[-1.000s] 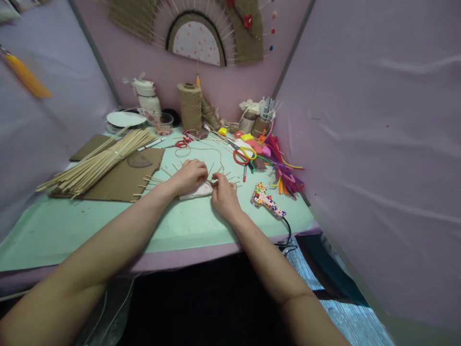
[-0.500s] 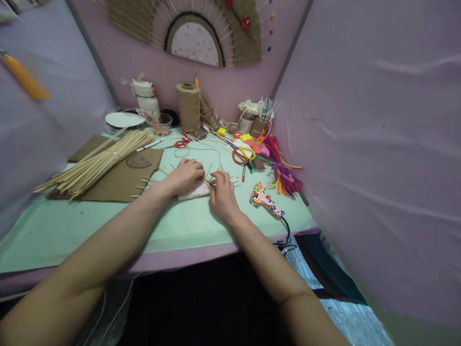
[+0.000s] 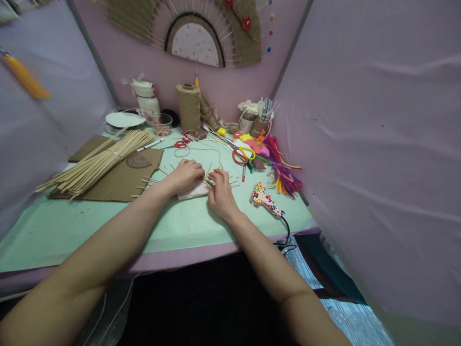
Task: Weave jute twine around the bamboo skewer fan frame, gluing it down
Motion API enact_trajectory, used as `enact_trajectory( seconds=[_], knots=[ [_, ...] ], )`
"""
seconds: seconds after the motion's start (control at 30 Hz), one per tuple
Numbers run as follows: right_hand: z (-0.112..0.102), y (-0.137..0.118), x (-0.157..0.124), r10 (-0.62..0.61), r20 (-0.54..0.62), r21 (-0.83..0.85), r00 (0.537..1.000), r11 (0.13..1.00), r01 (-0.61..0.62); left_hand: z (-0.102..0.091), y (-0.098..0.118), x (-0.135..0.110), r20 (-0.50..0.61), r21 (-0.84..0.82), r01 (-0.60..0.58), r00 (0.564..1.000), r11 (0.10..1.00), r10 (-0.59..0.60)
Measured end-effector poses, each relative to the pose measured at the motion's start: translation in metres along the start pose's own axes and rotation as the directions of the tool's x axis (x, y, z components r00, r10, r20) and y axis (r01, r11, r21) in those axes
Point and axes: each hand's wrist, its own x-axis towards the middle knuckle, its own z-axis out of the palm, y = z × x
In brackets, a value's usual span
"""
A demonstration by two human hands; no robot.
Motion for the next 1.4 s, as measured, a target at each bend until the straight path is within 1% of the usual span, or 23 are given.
enact_trajectory(
  seconds=[0.13, 0.23, 0.27, 0.37, 0.43, 0.53, 0.6, 0.7, 0.77, 0.83, 0.9, 0.97, 1.0, 1.03, 1.1, 1.17, 1.2, 1.23, 1.3, 1.37, 1.4],
  knots=[
    [-0.009, -0.004, -0.012, 0.012, -0.083, -0.045, 0.996, 0.999, -0.016, 0.000, 0.000, 0.000, 0.016, -0.007, 0.034, 0.999, 0.999, -0.034],
    [-0.014, -0.009, -0.024, 0.034, -0.118, -0.024, 0.992, 0.999, -0.037, -0.002, 0.002, 0.000, 0.030, -0.013, 0.054, 0.998, 0.998, -0.054],
    [-0.014, -0.010, -0.027, 0.035, -0.107, -0.017, 0.994, 0.999, -0.037, -0.003, 0.003, 0.000, 0.035, -0.014, 0.059, 0.998, 0.998, -0.058],
    [-0.014, -0.013, -0.030, 0.027, -0.029, -0.006, 0.999, 1.000, -0.028, -0.004, 0.003, 0.000, 0.047, -0.017, 0.070, 0.997, 0.997, -0.069],
    [-0.014, -0.015, -0.030, 0.034, -0.021, 0.011, 0.999, 0.999, -0.033, -0.003, 0.003, 0.000, 0.052, -0.023, 0.075, 0.996, 0.997, -0.074],
    [-0.018, -0.020, -0.030, 0.047, -0.130, 0.011, 0.990, 0.999, -0.046, -0.004, 0.002, 0.000, 0.060, -0.030, 0.078, 0.995, 0.997, -0.076],
    [-0.024, -0.024, -0.030, 0.020, -0.199, -0.048, 0.980, 0.998, -0.030, -0.005, 0.002, 0.000, 0.066, -0.032, 0.084, 0.994, 0.996, -0.081],
    [-0.042, -0.027, -0.031, -0.056, -0.245, -0.169, 0.968, 0.986, 0.014, -0.006, 0.003, 0.000, 0.075, -0.046, 0.089, 0.994, 0.995, -0.085],
    [-0.061, -0.021, -0.033, -0.055, -0.261, -0.246, 0.964, 0.969, -0.011, -0.007, 0.003, 0.000, 0.073, -0.072, 0.081, 0.994, 0.994, -0.075],
    [-0.084, -0.008, -0.039, 0.014, -0.253, -0.329, 0.967, 0.939, -0.099, -0.009, 0.002, -0.001, 0.065, -0.114, 0.072, 0.996, 0.991, -0.065],
    [-0.104, 0.009, -0.049, 0.107, -0.216, -0.410, 0.971, 0.892, -0.190, -0.013, 0.000, -0.002, 0.062, -0.171, 0.067, 0.996, 0.983, -0.057],
    [-0.119, 0.023, -0.061, 0.179, -0.191, -0.459, 0.965, 0.853, -0.249, -0.019, -0.003, -0.005, 0.074, -0.227, 0.080, 0.995, 0.971, -0.065],
    [-0.123, 0.027, -0.066, 0.202, -0.189, -0.467, 0.961, 0.842, -0.269, -0.022, -0.006, -0.007, 0.087, -0.247, 0.097, 0.993, 0.964, -0.077],
    [-0.125, 0.028, -0.070, 0.214, -0.191, -0.463, 0.958, 0.841, -0.281, -0.025, -0.009, -0.009, 0.102, -0.259, 0.125, 0.990, 0.958, -0.101],
    [-0.121, 0.023, -0.074, 0.208, -0.194, -0.421, 0.959, 0.865, -0.273, -0.029, -0.017, -0.013, 0.116, -0.240, 0.214, 0.975, 0.947, -0.191],
    [-0.112, 0.010, -0.072, 0.172, -0.172, -0.365, 0.970, 0.903, -0.225, -0.031, -0.024, -0.016, 0.070, -0.159, 0.318, 0.948, 0.935, -0.310],
    [-0.105, 0.003, -0.070, 0.152, -0.149, -0.340, 0.977, 0.920, -0.195, -0.032, -0.027, -0.017, 0.037, -0.114, 0.347, 0.938, 0.931, -0.345],
    [-0.099, -0.005, -0.066, 0.137, -0.125, -0.318, 0.983, 0.932, -0.171, -0.033, -0.028, -0.019, 0.004, -0.073, 0.360, 0.932, 0.930, -0.361],
    [-0.086, -0.019, -0.058, 0.124, -0.069, -0.285, 0.990, 0.948, -0.139, -0.036, -0.027, -0.020, -0.046, -0.019, 0.347, 0.937, 0.938, -0.347],
    [-0.074, -0.028, -0.048, 0.129, -0.015, -0.253, 0.992, 0.959, -0.128, -0.037, -0.020, -0.020, -0.093, -0.018, 0.328, 0.940, 0.945, -0.328],
    [-0.068, -0.030, -0.043, 0.137, 0.012, -0.240, 0.991, 0.962, -0.130, -0.037, -0.015, -0.020, -0.110, -0.044, 0.310, 0.943, 0.950, -0.314]
  ],
)
